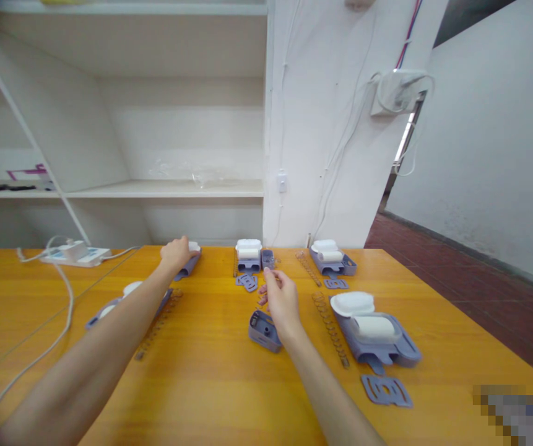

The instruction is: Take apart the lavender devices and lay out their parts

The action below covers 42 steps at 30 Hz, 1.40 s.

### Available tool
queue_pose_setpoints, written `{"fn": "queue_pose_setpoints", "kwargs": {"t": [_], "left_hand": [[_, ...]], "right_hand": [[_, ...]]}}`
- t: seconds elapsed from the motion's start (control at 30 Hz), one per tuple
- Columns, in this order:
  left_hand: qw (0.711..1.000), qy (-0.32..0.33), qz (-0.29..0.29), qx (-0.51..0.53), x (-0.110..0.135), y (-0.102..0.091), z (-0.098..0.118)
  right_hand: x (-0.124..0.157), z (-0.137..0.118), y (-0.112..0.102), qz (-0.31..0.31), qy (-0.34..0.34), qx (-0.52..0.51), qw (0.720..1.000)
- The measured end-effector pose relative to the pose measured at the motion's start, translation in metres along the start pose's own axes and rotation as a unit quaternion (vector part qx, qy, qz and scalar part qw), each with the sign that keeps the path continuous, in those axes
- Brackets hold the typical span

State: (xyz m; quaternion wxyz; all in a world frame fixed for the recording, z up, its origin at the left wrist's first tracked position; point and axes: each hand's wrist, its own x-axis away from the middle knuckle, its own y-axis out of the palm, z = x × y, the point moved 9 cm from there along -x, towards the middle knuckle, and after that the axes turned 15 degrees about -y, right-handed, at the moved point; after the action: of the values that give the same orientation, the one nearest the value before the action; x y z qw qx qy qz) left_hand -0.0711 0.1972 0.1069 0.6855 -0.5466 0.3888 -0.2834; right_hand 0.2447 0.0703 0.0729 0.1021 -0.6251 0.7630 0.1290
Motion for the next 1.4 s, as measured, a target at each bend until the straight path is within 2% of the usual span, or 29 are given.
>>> {"fn": "queue_pose_setpoints", "kwargs": {"t": [0.13,0.2,0.3,0.4,0.5,0.57,0.63,0.73,0.83,0.93,1.03,1.2,1.4], "left_hand": [[1.0,0.0,0.008,0.0,0.001,-0.001,0.001],[0.999,0.005,0.043,0.004,0.006,-0.01,0.004],[0.991,0.091,0.097,0.018,0.03,-0.027,0.03],[0.969,0.238,0.057,0.035,0.078,-0.025,0.069],[0.934,0.349,0.002,0.072,0.133,-0.016,0.102],[0.929,0.361,-0.028,0.078,0.157,-0.005,0.113],[0.934,0.346,-0.051,0.071,0.167,0.007,0.119],[0.943,0.321,-0.067,0.06,0.169,0.019,0.121],[0.946,0.31,-0.072,0.069,0.165,0.023,0.12],[0.947,0.301,-0.077,0.083,0.163,0.021,0.119],[0.957,0.271,-0.052,0.093,0.16,0.012,0.115],[0.989,0.143,-0.004,0.041,0.132,-0.005,0.085],[0.993,0.072,-0.064,-0.067,0.087,-0.005,0.036]], "right_hand": [[-0.001,0.001,-0.001,0.003,0.004,-0.003,1.0],[-0.001,0.0,-0.002,0.008,-0.002,-0.001,1.0],[-0.001,-0.002,-0.003,0.012,-0.009,0.002,1.0],[0.0,-0.002,-0.002,0.013,-0.008,-0.001,1.0],[0.0,-0.002,-0.002,0.014,-0.011,-0.008,1.0],[0.0,-0.002,-0.001,0.012,-0.01,-0.011,1.0],[0.0,-0.001,-0.001,0.009,-0.008,-0.011,1.0],[0.0,-0.002,-0.002,0.008,-0.011,-0.011,1.0],[-0.001,-0.004,-0.002,0.01,-0.012,-0.013,1.0],[-0.001,-0.004,-0.002,0.011,-0.012,-0.014,1.0],[-0.002,-0.003,-0.002,0.008,-0.015,-0.016,1.0],[-0.002,-0.003,-0.004,0.014,-0.016,-0.01,1.0],[-0.001,-0.004,-0.002,0.009,-0.014,-0.012,1.0]]}}
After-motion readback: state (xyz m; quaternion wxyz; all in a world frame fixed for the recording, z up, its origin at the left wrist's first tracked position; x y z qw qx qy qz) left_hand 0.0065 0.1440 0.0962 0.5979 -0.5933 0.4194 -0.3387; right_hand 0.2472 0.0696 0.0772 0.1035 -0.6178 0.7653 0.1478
